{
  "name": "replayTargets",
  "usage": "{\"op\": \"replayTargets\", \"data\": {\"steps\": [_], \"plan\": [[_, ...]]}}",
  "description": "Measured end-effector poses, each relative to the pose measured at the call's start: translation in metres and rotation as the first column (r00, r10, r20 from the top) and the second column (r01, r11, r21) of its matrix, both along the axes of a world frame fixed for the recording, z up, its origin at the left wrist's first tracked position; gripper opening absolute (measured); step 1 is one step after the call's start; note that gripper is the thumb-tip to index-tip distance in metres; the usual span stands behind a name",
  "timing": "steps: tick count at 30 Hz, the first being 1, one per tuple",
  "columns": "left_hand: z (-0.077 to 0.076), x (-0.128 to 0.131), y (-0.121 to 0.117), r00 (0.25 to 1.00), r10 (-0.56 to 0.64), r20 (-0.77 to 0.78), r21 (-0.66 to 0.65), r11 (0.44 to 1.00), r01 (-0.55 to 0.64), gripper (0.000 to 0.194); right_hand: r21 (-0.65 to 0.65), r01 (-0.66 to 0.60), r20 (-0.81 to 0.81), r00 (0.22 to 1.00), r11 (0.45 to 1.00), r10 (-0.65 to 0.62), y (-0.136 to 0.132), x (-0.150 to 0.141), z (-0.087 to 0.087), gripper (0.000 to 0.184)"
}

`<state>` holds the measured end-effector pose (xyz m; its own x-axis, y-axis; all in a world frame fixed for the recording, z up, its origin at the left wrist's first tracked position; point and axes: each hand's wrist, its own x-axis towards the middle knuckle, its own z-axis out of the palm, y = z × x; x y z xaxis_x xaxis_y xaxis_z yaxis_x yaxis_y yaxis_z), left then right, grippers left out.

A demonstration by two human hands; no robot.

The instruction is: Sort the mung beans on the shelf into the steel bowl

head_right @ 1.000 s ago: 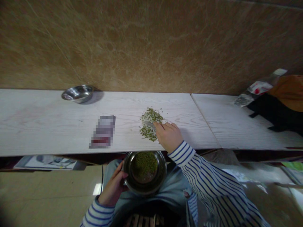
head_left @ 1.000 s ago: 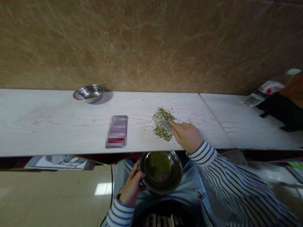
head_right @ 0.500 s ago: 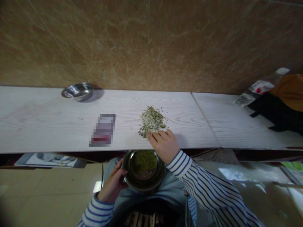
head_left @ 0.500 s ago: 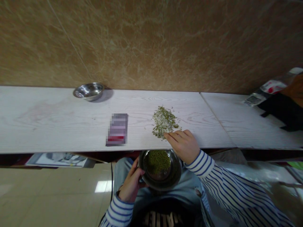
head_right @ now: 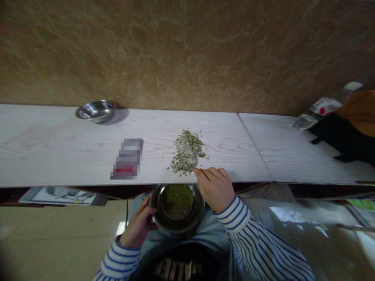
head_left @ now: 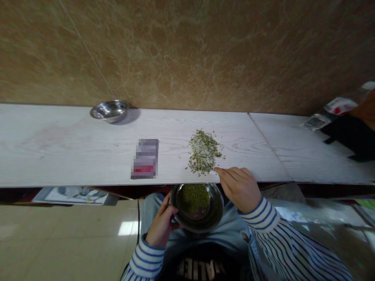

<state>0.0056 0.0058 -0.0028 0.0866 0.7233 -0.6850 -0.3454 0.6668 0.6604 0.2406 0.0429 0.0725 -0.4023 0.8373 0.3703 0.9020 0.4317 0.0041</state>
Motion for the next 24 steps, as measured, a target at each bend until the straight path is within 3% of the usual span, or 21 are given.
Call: {"op": "replayTargets", "data": {"steps": [24], "plan": [[-0.001, 0.007, 0.001, 0.999, -0.041, 0.018, 0.019, 0.999, 0.041, 0.069, -0.052, -0.024, -0.011, 1.000, 0.998, 0.024, -0.019, 0.012, -0.001, 0.027]]}}
